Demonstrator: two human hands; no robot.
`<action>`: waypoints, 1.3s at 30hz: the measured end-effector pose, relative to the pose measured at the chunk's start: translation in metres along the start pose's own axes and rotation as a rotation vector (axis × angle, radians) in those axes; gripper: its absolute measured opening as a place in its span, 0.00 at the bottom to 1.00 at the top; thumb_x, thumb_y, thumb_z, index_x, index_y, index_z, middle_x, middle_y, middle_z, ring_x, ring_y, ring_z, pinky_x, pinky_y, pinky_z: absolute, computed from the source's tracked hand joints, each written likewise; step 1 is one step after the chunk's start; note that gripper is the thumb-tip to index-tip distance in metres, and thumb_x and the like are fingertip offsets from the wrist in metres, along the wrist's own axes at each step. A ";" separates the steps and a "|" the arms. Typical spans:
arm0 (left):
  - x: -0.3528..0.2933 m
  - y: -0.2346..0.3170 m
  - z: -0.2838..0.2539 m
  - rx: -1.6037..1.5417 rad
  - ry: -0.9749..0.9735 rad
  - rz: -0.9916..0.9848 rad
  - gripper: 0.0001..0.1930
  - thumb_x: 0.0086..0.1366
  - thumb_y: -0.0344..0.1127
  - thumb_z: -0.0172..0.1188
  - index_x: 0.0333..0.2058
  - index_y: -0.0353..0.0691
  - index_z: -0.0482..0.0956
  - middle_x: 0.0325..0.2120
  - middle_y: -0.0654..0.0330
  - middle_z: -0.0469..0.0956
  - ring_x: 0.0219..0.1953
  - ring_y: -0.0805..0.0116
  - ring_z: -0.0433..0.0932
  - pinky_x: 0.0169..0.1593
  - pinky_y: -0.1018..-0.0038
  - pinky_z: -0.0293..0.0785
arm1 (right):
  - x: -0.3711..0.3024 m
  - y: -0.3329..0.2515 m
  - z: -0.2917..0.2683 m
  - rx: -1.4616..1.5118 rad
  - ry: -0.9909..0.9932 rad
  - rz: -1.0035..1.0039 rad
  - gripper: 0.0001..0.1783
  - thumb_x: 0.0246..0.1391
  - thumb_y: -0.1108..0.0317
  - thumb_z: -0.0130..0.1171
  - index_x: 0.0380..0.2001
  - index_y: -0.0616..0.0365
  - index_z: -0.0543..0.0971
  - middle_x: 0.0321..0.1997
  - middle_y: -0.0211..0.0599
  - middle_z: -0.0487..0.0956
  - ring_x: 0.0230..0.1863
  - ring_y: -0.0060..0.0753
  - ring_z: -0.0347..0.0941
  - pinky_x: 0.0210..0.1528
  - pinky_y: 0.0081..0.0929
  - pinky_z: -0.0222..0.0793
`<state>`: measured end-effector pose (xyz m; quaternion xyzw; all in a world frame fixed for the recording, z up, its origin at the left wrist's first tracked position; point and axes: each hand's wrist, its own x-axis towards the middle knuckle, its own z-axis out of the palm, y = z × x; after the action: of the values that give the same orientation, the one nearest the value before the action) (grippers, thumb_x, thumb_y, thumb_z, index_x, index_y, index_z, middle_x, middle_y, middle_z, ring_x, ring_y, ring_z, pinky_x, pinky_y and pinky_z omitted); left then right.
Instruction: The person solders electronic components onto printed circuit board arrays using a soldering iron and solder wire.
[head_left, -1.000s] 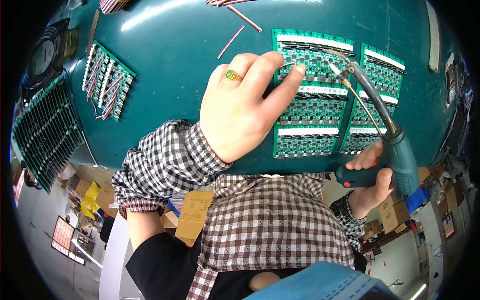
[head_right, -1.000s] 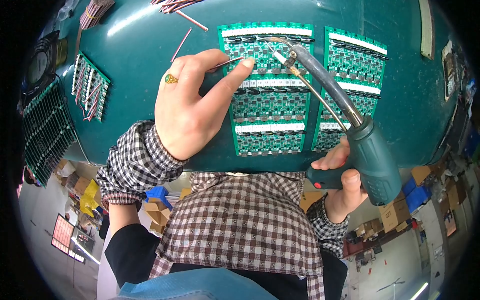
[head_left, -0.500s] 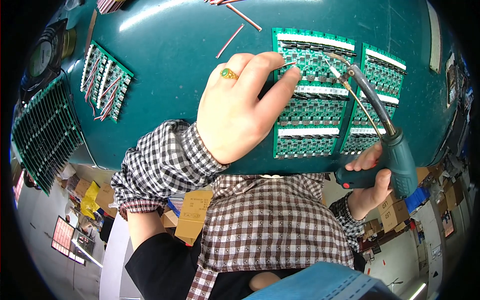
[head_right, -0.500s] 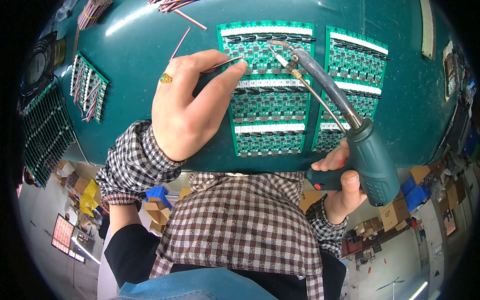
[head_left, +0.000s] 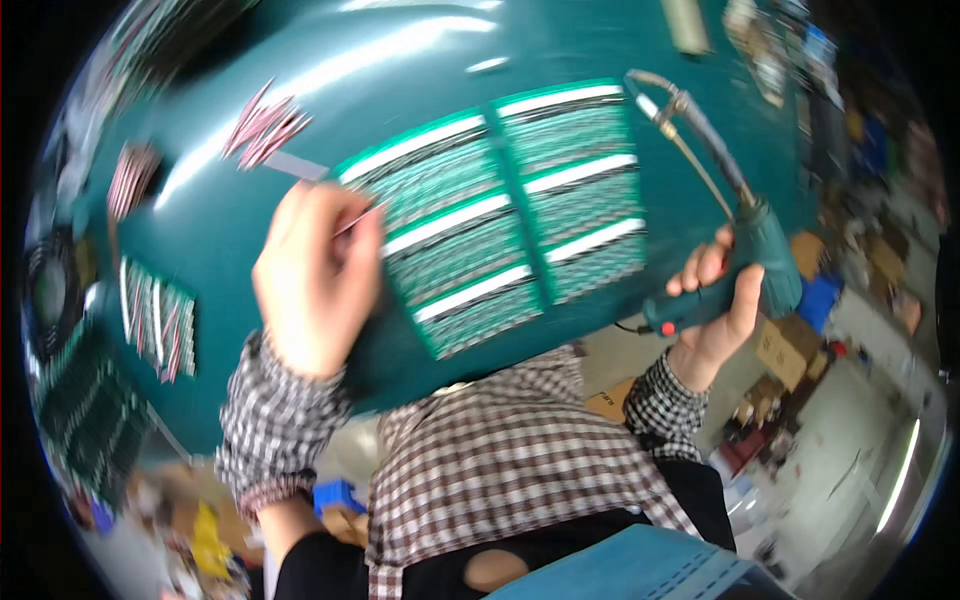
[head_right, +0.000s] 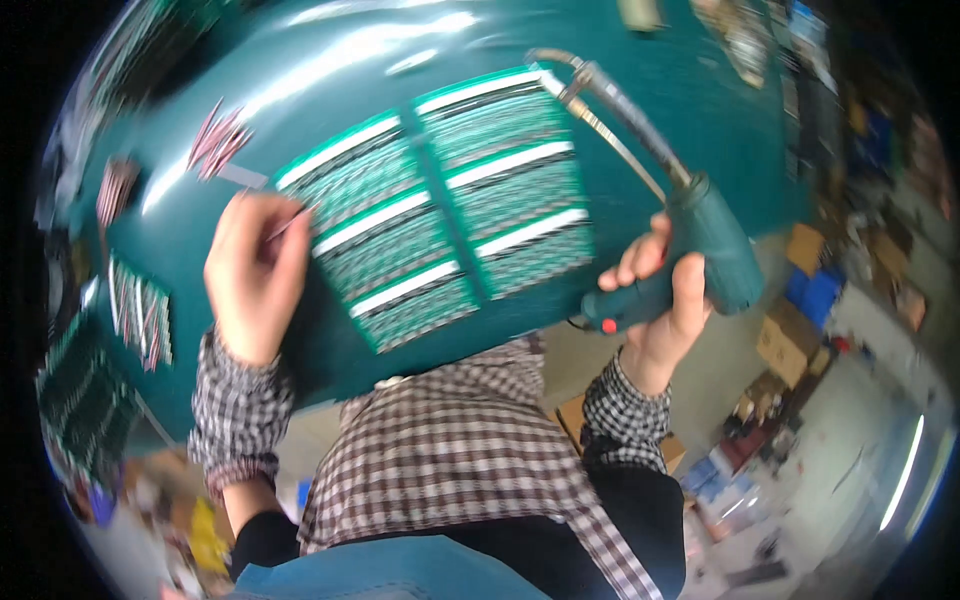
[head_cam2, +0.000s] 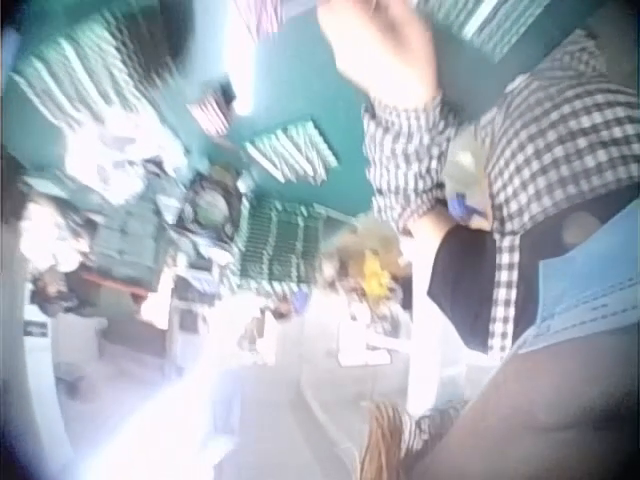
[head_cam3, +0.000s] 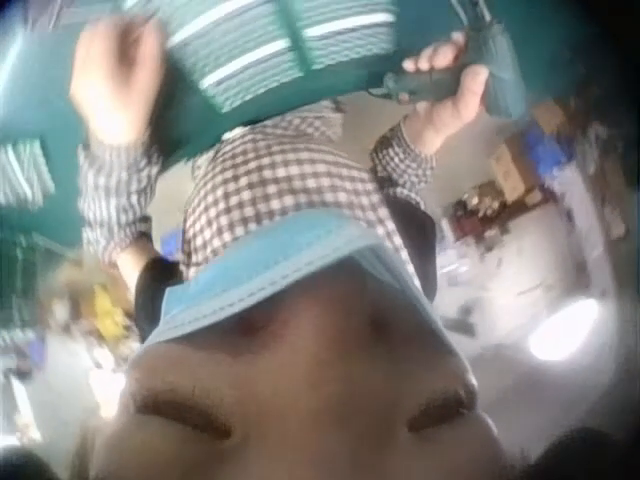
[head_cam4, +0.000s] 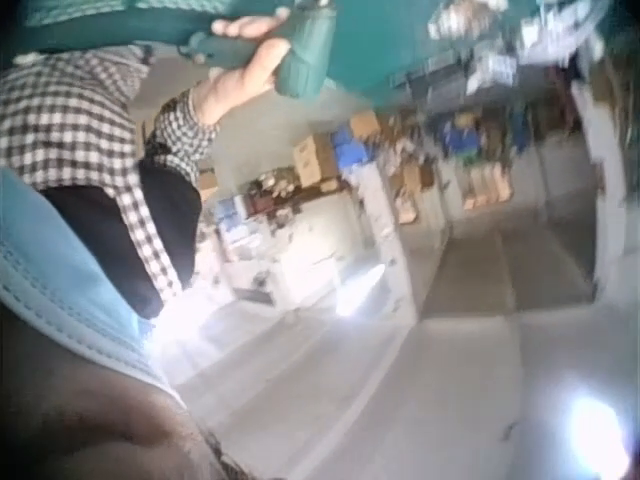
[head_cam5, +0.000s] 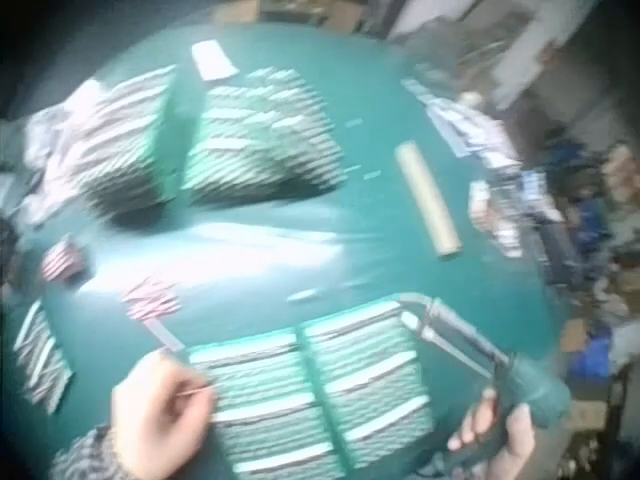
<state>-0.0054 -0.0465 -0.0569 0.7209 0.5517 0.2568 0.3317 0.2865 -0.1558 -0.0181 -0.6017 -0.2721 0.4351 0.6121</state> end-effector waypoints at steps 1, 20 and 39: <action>-0.003 0.001 0.000 0.019 0.022 0.002 0.05 0.53 0.23 0.59 0.28 0.37 0.73 0.22 0.62 0.68 0.19 0.76 0.66 0.24 0.81 0.64 | 0.007 -0.010 -0.010 -0.039 0.095 -0.101 0.28 0.58 0.49 0.49 0.47 0.65 0.65 0.27 0.31 0.66 0.28 0.25 0.64 0.28 0.24 0.69; -0.007 -0.007 -0.008 -0.089 -0.026 -0.029 0.03 0.53 0.23 0.59 0.27 0.33 0.73 0.22 0.60 0.70 0.23 0.76 0.71 0.28 0.81 0.68 | 0.084 -0.044 -0.054 -0.461 0.599 -0.545 0.14 0.51 0.71 0.58 0.39 0.70 0.77 0.32 0.46 0.79 0.29 0.39 0.78 0.29 0.31 0.77; -0.006 -0.017 0.003 -0.039 0.083 0.069 0.04 0.51 0.26 0.60 0.27 0.36 0.74 0.22 0.61 0.72 0.21 0.74 0.72 0.25 0.80 0.69 | -0.018 0.012 0.032 0.350 -0.180 0.349 0.24 0.61 0.54 0.44 0.43 0.69 0.66 0.31 0.39 0.70 0.27 0.30 0.71 0.18 0.20 0.72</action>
<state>-0.0151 -0.0496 -0.0723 0.7217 0.5347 0.3085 0.3133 0.2479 -0.1570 -0.0226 -0.4832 -0.1381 0.6264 0.5959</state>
